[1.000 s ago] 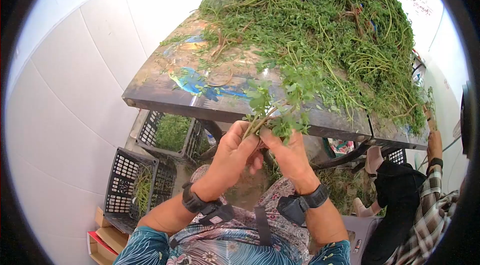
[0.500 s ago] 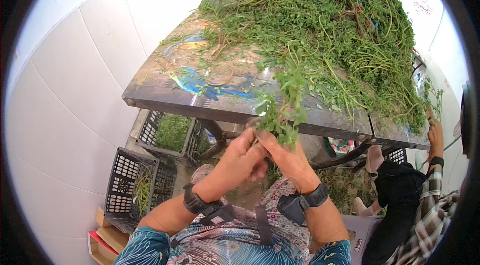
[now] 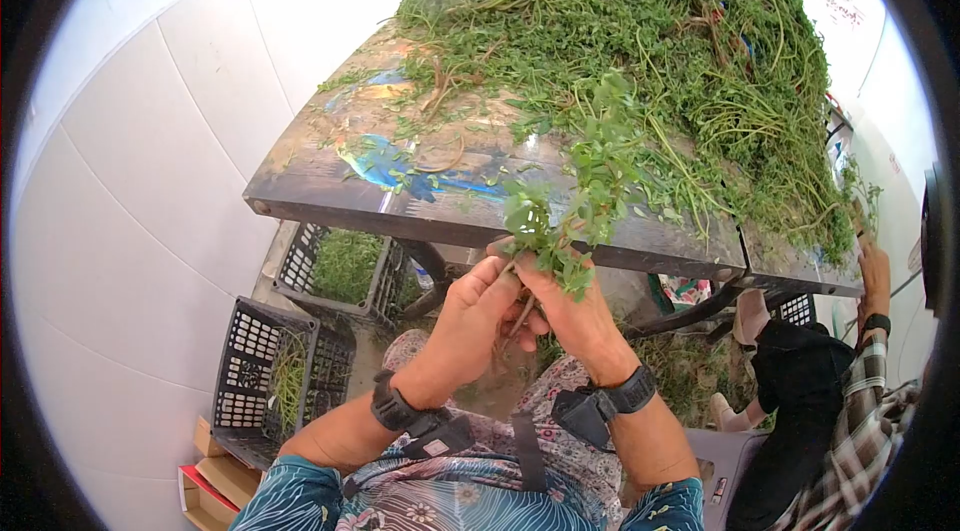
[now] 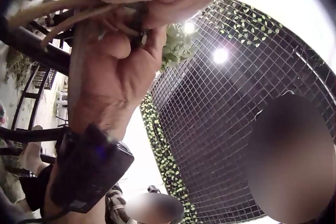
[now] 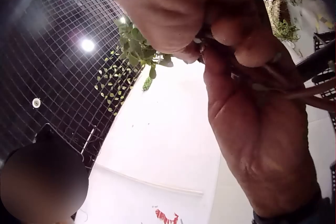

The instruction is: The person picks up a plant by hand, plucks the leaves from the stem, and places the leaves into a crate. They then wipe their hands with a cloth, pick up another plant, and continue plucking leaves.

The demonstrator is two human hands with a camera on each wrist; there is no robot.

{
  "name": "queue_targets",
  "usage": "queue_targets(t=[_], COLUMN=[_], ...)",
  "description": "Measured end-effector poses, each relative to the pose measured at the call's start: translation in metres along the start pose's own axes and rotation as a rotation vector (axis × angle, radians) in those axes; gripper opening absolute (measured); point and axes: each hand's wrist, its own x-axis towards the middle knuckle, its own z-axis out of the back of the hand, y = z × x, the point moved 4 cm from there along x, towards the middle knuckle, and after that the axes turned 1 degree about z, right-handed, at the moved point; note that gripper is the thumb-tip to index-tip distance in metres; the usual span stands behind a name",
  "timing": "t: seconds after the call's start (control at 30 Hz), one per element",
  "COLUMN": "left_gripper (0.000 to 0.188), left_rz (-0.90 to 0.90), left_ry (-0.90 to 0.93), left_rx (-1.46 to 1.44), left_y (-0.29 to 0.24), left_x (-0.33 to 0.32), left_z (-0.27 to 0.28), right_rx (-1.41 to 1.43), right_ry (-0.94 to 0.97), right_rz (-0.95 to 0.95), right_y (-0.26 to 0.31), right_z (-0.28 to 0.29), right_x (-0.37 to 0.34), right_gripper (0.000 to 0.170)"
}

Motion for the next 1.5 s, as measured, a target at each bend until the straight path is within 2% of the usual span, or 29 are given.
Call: queue_targets(t=[0.07, 0.17, 0.27, 0.37, 0.47, 0.67, 0.77, 0.87, 0.97, 1.07, 1.17, 1.27, 1.37, 1.47, 1.5], left_gripper=[0.024, 0.025, 0.025, 0.025, 0.024, 0.024, 0.023, 0.023, 0.022, 0.022, 0.023, 0.023, 0.023, 0.024, 0.025], left_rz=[-0.023, -0.025, -0.017, 0.014, 0.099, 0.068, 0.124, 0.171, 0.177, 0.181, 0.149, 0.204, 0.209, 0.184, 0.179], left_ry=[-0.001, -0.01, 0.0, 0.022, 0.018, 0.028, 0.053, 0.067, 0.059, 0.065, 0.104, 0.14, 0.194, 0.314, 0.29], left_rx=[-0.096, -0.091, -0.031, -0.067, -0.096, -0.146, -0.208, -0.224, -0.194, -0.158, -0.13, -0.09, -0.091, -0.13, -0.124], left_y=[0.004, 0.008, 0.006, 0.009, 0.008, 0.013, 0.011, 0.011, 0.011, 0.011, 0.016, 0.018, 0.024, 0.025, 0.024], left_x=[0.001, 0.003, 0.003, 0.003, 0.002, 0.005, 0.005, 0.004, 0.004, 0.003, 0.004, 0.004, 0.001, 0.001, 0.001], left_z=[0.002, 0.004, 0.002, 0.003, 0.005, 0.011, 0.011, 0.01, 0.011, 0.011, 0.011, 0.015, 0.018, 0.016, 0.016], right_rx=[-0.02, -0.111, 0.038, 0.051, -0.006, -0.035, 0.038, -0.049, 0.003, -0.027, -0.015, 0.014, -0.015, 0.021, 0.041], right_ry=[-0.017, -0.019, -0.021, 0.026, 0.059, 0.05, 0.033, 0.06, 0.064, 0.041, 0.052, 0.104, 0.12, 0.183, 0.176], right_rz=[0.039, 0.212, 0.079, -0.005, 0.031, 0.036, -0.071, 0.046, 0.022, 0.089, -0.04, -0.056, 0.085, -0.163, -0.178], right_y=[0.0, -0.003, -0.004, -0.012, -0.01, -0.014, -0.011, -0.011, -0.012, -0.015, -0.016, -0.014, -0.019, 0.0, -0.001], right_z=[-0.001, 0.0, 0.0, 0.003, 0.002, 0.0, 0.0, 0.003, 0.002, 0.003, 0.004, 0.001, 0.0, -0.001, -0.001], right_x=[0.0, 0.003, -0.001, 0.001, 0.0, 0.001, -0.002, 0.0, 0.0, 0.003, 0.001, 0.001, 0.004, -0.005, -0.005], right_gripper=[0.027, 0.025, 0.022, 0.021, 0.021, 0.021, 0.021, 0.02, 0.02, 0.021, 0.024, 0.026, 0.027, 0.027, 0.026])
